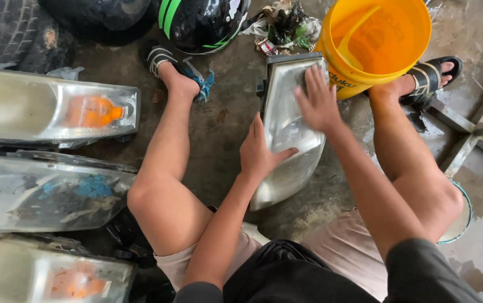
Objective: Hand-sanding a plastic headlight cover with sandpaper and water to remove oxidation and restore clarity.
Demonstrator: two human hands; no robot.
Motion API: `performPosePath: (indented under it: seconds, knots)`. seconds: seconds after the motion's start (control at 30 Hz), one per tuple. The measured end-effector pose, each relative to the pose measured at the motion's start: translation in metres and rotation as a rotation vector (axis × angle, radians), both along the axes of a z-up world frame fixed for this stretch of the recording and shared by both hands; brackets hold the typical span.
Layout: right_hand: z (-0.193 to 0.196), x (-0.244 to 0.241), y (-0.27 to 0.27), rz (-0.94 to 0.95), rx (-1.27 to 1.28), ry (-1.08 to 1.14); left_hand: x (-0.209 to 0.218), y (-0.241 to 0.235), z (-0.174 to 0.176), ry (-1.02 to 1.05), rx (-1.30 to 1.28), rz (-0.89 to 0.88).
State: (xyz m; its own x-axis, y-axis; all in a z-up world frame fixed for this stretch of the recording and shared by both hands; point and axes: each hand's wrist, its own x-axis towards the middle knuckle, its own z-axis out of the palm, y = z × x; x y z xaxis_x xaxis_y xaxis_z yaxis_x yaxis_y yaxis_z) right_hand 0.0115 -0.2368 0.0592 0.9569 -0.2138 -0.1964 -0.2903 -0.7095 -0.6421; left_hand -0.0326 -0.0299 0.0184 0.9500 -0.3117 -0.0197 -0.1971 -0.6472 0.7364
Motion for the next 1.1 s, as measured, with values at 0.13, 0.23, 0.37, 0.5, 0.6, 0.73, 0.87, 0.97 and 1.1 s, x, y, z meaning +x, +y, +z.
performPosePath:
  seconds: [0.13,0.23,0.37,0.5,0.6,0.73,0.87,0.97,1.1]
  knots:
    - [0.017,-0.08,0.042,0.156,-0.113,-0.091,0.006,0.008,-0.006,0.045,-0.04,-0.014]
    - [0.016,-0.091,0.036,0.192,-0.198,-0.106,0.0,-0.003,-0.012,-0.007,-0.034,0.001]
    - [-0.081,-0.019,-0.037,0.136,-0.471,-0.376,-0.016,-0.015,-0.017,-0.146,0.013,-0.001]
    - [-0.019,0.043,-0.039,0.005,-0.229,0.051,-0.015,-0.022,-0.006,-0.118,0.005,-0.024]
    - [-0.022,0.02,-0.023,-0.029,-0.171,0.119,-0.024,-0.02,-0.011,-0.071,0.003,-0.043]
    - [0.011,-0.058,0.027,0.151,-0.278,-0.076,-0.023,-0.026,-0.02,-0.183,0.007,-0.022]
    - [0.015,-0.085,0.033,0.253,-0.28,-0.104,-0.028,-0.025,-0.013,-0.185,-0.023,-0.033]
    - [-0.016,-0.015,-0.003,0.153,-0.358,-0.005,-0.024,-0.023,-0.012,-0.139,-0.003,-0.05]
    - [-0.021,0.032,-0.021,0.048,-0.223,0.14,-0.022,-0.022,-0.012,-0.117,-0.005,-0.045]
